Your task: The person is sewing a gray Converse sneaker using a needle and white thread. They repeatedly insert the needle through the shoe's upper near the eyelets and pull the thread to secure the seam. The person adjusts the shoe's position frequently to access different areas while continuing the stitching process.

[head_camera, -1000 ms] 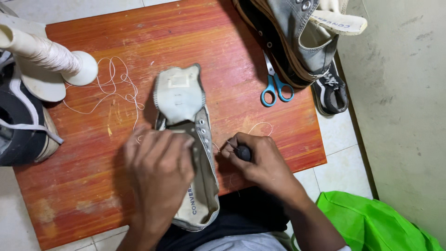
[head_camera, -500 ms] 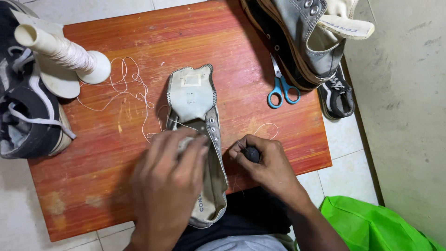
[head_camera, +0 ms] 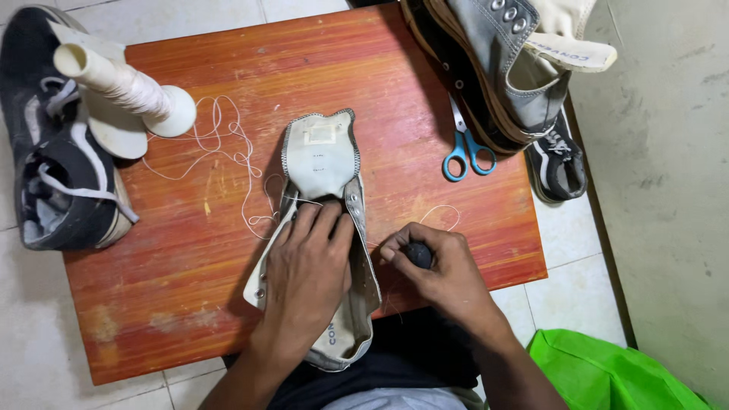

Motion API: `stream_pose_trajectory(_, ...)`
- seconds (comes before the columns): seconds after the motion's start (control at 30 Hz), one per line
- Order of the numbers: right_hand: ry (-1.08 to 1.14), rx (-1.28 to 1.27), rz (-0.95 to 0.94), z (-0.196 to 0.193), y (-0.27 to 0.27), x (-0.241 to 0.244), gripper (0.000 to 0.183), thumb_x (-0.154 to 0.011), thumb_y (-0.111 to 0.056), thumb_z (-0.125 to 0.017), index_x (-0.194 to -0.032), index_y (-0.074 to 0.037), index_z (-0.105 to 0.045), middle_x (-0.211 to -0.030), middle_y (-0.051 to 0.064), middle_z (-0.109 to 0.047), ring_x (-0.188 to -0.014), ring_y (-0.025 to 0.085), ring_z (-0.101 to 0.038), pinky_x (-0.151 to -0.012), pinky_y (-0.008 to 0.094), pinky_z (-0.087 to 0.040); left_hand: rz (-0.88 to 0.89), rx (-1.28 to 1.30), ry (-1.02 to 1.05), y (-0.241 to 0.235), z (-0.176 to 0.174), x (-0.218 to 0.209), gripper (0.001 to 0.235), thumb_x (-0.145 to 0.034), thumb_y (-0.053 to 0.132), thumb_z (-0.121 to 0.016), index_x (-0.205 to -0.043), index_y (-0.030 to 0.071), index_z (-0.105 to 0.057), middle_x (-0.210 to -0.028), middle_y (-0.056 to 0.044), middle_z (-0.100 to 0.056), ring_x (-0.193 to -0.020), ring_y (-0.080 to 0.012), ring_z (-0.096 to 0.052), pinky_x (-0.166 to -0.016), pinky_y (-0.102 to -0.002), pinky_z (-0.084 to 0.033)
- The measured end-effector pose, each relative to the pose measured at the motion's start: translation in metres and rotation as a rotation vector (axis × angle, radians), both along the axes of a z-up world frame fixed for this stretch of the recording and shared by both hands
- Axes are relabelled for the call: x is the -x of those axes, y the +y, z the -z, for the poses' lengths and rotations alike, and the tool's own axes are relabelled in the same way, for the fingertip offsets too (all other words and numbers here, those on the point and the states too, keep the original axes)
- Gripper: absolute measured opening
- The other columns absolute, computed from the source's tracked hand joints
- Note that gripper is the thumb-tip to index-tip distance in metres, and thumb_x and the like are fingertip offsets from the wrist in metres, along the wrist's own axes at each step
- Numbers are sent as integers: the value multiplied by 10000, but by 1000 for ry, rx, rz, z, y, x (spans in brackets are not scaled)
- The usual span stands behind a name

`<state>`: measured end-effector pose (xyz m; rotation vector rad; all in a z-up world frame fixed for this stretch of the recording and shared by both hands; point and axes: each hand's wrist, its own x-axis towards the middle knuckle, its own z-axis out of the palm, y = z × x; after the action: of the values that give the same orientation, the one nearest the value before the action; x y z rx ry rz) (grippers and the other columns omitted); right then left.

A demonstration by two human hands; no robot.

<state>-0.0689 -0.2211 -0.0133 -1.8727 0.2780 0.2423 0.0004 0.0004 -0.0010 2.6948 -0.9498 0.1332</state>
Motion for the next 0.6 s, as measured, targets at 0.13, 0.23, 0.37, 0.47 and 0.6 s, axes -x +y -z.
stream_pose_trajectory(0.13, 4, -119, 13, 3, -6, 1, 125, -1118, -186, -869, -1038, -90, -878, -964, -30, -836, -901, 59, -711, -830, 254, -594, 28, 6, 26, 7, 4, -3, 158, -950, 41, -732, -1073, 141, -736, -1055, -59, -764, -1035, -336, -670, -859, -484, -528)
stream_pose_trajectory(0.23, 1, -130, 21, -4, -8, -1, 133, -1111, -206, -884, -1036, -96, -876, -950, -27, -849, -885, 56, -704, -805, 247, -550, 50, 106, 140, 15, 9, -5, 191, -972, 10, -679, -1116, 98, -769, -998, -76, -808, -996, -353, -678, -861, -518, -502)
stream_pose_trajectory(0.37, -61, -190, 8, -19, -12, -5, 155, -1121, -194, -861, -1019, -77, -858, -964, 5, -873, -906, 73, -727, -847, 255, -558, -28, 193, 159, 21, 23, -3, 331, -845, -12, -790, -1146, 125, -806, -842, -82, -757, -857, -343, -740, -877, -501, -536)
stream_pose_trajectory(0.47, -95, -215, 12, -28, -13, -9, 163, -1112, -199, -863, -1011, -73, -846, -1004, 19, -870, -965, 105, -761, -923, 281, -587, -15, 328, 144, 28, 26, -5, 338, -795, -59, -729, -1062, 129, -816, -752, -78, -697, -762, -339, -684, -833, -485, -491)
stream_pose_trajectory(0.6, -96, -408, -41, -35, -7, -13, 205, -1132, -233, -810, -1022, -60, -803, -1162, 123, -935, -1134, 203, -872, -1107, 364, -654, 68, 565, 206, 38, 10, -11, 433, -1124, 129, -842, -771, 130, -591, -645, -53, -517, -609, -268, -502, -751, -423, -346)
